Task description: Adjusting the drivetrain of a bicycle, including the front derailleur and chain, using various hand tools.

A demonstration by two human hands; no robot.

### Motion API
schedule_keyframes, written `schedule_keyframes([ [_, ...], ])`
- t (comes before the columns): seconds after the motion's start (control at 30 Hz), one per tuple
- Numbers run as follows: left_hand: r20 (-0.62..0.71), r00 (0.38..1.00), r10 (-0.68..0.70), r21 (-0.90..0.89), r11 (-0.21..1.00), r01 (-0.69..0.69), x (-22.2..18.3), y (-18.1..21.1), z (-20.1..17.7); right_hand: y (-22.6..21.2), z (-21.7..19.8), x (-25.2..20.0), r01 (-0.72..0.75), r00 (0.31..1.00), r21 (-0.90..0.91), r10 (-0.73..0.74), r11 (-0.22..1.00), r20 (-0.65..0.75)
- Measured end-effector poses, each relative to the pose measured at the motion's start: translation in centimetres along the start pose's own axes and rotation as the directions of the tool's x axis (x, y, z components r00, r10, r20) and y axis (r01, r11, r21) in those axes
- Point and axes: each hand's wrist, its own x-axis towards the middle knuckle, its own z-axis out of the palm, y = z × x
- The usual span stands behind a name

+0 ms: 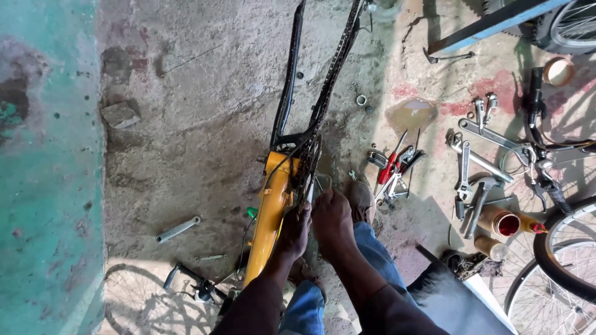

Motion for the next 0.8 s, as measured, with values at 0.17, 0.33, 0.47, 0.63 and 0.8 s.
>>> schedule_keyframes([
  [0.17,-0.162,0.539,0.826,0.71,0.477,-0.518,3.7,-9.5,3.6,-3.6,-0.2,-1.6,-0.087,0.985,-0.044,0.093,0.995,0.148],
  [0.33,-0.188,0.628,0.755,0.611,0.59,-0.527,2.7,-7.5,3.0,-1.7,0.3,-1.1,0.007,0.999,-0.035,-0.006,0.999,0.035],
  [0.47,-0.217,0.731,0.647,0.472,0.725,-0.502,1.0,-6.6,2.3,4.4,3.4,0.5,0.295,0.89,-0.234,-0.356,0.926,-0.286],
  [0.63,-0.232,0.817,0.528,0.324,0.834,-0.447,0.5,-3.6,1.6,2.7,2.9,0.3,0.191,0.933,-0.111,-0.215,0.975,-0.289],
  [0.8,-0.218,0.894,0.392,0.169,0.917,-0.361,-0.8,-1.2,1.1,2.7,2.9,-0.1,0.242,0.911,-0.116,-0.267,0.963,-0.315],
])
